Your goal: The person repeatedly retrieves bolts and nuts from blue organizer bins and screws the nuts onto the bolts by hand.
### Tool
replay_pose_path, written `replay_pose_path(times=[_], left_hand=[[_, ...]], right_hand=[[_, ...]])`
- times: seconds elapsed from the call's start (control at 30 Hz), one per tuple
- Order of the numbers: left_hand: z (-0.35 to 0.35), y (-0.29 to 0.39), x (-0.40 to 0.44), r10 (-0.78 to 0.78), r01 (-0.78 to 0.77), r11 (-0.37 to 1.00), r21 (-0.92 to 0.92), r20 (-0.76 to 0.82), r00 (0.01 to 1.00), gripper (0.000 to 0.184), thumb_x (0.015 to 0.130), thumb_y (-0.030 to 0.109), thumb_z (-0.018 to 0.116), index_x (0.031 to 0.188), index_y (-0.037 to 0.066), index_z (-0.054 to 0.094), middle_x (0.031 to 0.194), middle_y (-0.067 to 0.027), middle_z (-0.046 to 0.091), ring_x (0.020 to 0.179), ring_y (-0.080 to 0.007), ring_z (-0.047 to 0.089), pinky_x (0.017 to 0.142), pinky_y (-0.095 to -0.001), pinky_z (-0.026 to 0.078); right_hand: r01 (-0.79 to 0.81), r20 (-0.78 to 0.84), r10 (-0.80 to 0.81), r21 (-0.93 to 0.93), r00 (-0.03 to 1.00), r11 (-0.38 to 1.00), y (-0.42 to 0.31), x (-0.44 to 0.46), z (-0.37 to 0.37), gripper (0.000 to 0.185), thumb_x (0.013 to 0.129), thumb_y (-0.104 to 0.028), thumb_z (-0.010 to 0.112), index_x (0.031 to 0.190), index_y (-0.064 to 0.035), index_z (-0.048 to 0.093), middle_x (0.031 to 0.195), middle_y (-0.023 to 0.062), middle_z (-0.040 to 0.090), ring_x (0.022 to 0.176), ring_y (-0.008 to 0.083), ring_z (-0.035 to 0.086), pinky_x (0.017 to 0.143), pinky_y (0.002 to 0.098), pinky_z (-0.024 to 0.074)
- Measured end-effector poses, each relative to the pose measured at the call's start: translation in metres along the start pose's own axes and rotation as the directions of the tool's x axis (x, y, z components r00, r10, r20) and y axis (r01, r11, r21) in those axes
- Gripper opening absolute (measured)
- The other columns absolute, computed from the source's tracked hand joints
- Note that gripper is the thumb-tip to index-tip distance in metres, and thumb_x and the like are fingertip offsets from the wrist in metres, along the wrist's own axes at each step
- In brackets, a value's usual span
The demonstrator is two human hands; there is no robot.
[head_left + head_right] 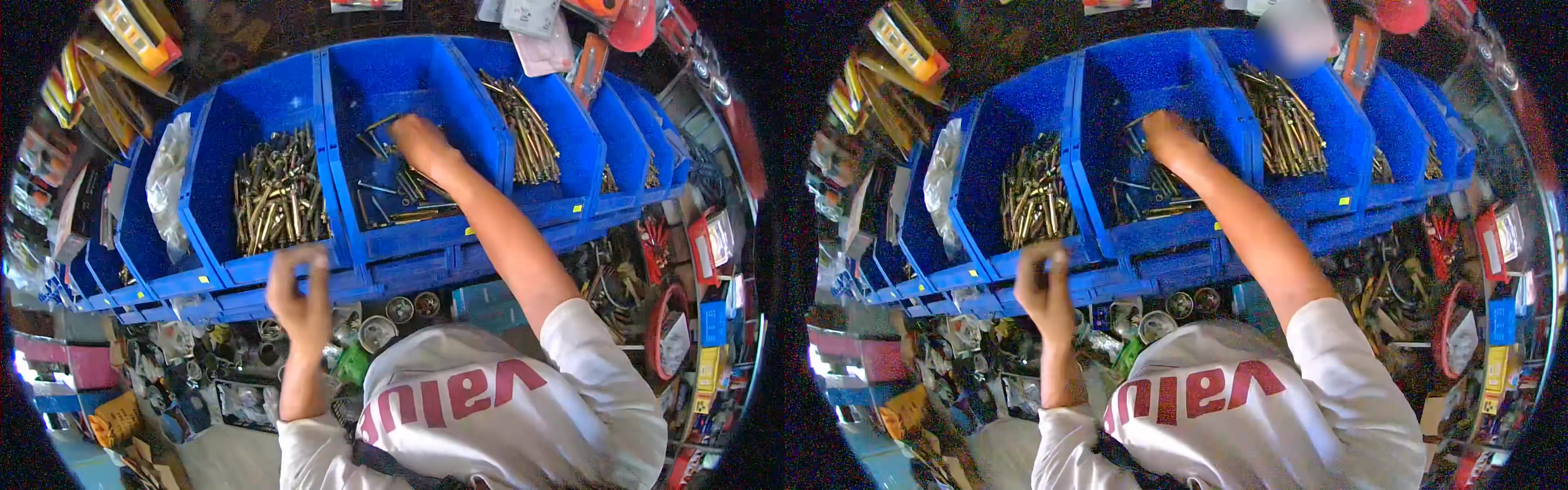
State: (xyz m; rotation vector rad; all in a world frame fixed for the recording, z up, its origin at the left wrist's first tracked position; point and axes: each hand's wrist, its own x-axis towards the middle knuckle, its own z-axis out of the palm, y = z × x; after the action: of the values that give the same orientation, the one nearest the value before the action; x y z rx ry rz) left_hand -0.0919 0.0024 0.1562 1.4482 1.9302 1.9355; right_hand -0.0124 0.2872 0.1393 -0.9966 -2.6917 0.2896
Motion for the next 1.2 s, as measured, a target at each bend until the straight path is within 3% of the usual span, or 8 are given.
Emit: replay_pose_path(times=[0.1,0.2,0.27,0.37,0.47,0.57,1.0,1.2], left_hand=[[0.011,0.009,-0.020,0.071,-0.072,0.997,-0.003,0.218,0.973,0.006,0.080,-0.002,0.058,0.085,0.000,0.058,0.082,-0.0103,0.061,0.077,-0.0190,0.057,0.071,-0.0291,0.044],[0.030,0.005,-0.036,-0.151,0.219,0.956,-0.196,0.311,0.938,0.014,0.082,0.001,0.059,0.095,-0.001,0.061,0.084,-0.0101,0.064,0.075,-0.0186,0.059,0.070,-0.0290,0.046],[0.037,0.005,-0.040,-0.337,0.491,0.821,-0.292,0.446,0.829,0.022,0.090,0.007,0.053,0.111,0.000,0.055,0.085,-0.0059,0.061,0.078,-0.0124,0.056,0.072,-0.0266,0.045],[0.051,0.015,-0.038,-0.379,0.634,0.616,-0.468,0.530,0.758,0.038,0.096,0.025,0.046,0.125,0.003,0.040,0.094,-0.0068,0.056,0.085,-0.0144,0.055,0.076,-0.0281,0.045],[0.061,0.021,-0.037,-0.416,0.744,0.386,-0.545,0.617,0.668,0.038,0.097,0.035,0.038,0.116,0.003,0.047,0.090,-0.0067,0.057,0.081,-0.0154,0.057,0.073,-0.0280,0.047],[0.070,0.015,-0.038,-0.405,0.687,0.584,-0.433,0.578,0.709,0.036,0.097,0.036,0.040,0.089,0.003,0.055,0.070,-0.0010,0.053,0.061,-0.0093,0.050,0.058,-0.0227,0.042],[0.082,0.001,-0.104,-0.433,0.709,0.594,-0.381,0.591,0.681,0.024,0.096,0.024,0.047,0.085,0.004,0.054,0.066,0.0027,0.045,0.060,-0.0058,0.040,0.054,-0.0220,0.036],[0.082,0.000,-0.130,-0.640,0.821,0.479,-0.310,0.517,0.569,0.030,0.096,0.028,0.046,0.078,0.005,0.054,0.068,0.0020,0.047,0.065,-0.0078,0.043,0.059,-0.0239,0.036]], right_hand=[[0.067,-0.133,-0.049,0.137,0.990,0.988,-0.010,-0.019,-0.021,0.013,0.079,-0.006,0.053,0.087,0.0004,0.061,0.088,0.0254,0.060,0.086,0.0388,0.060,0.071,0.0447,0.0484],[0.113,-0.186,-0.023,0.490,0.982,0.864,-0.032,-0.058,-0.057,0.011,0.080,-0.005,0.061,0.089,0.0007,0.057,0.074,0.0161,0.062,0.068,0.0215,0.062,0.062,0.0332,0.0495],[0.040,-0.026,-0.038,0.904,0.999,0.425,-0.033,-0.084,-0.060,0.014,0.085,-0.015,0.061,0.090,-0.0019,0.055,0.074,0.0070,0.061,0.063,0.0142,0.058,0.056,0.0278,0.0488],[-0.151,0.171,-0.085,0.967,0.982,0.203,-0.039,-0.123,-0.072,0.014,0.088,-0.015,0.059,0.096,-0.0037,0.056,0.077,0.0058,0.061,0.066,0.0110,0.059,0.056,0.0243,0.0489],[-0.229,0.253,-0.079,0.945,0.964,0.233,-0.038,-0.149,-0.069,0.018,0.086,-0.014,0.059,0.099,-0.0015,0.056,0.080,0.0082,0.061,0.068,0.0133,0.060,0.057,0.0259,0.0487],[-0.220,0.252,-0.092,0.939,0.963,0.263,-0.031,-0.166,-0.064,0.018,0.088,-0.013,0.058,0.102,-0.0012,0.057,0.080,0.0075,0.061,0.069,0.0127,0.060,0.059,0.0255,0.0497],[-0.118,0.141,0.015,0.759,0.990,0.640,-0.003,-0.229,-0.040,0.011,0.087,-0.012,0.058,0.089,-0.0014,0.055,0.071,0.0061,0.059,0.064,0.0111,0.057,0.059,0.0261,0.0455],[-0.255,0.323,-0.049,0.822,0.945,0.509,0.001,-0.231,-0.006,0.014,0.089,-0.015,0.057,0.087,-0.0015,0.052,0.067,0.0069,0.055,0.057,0.0136,0.054,0.053,0.0302,0.0431]])
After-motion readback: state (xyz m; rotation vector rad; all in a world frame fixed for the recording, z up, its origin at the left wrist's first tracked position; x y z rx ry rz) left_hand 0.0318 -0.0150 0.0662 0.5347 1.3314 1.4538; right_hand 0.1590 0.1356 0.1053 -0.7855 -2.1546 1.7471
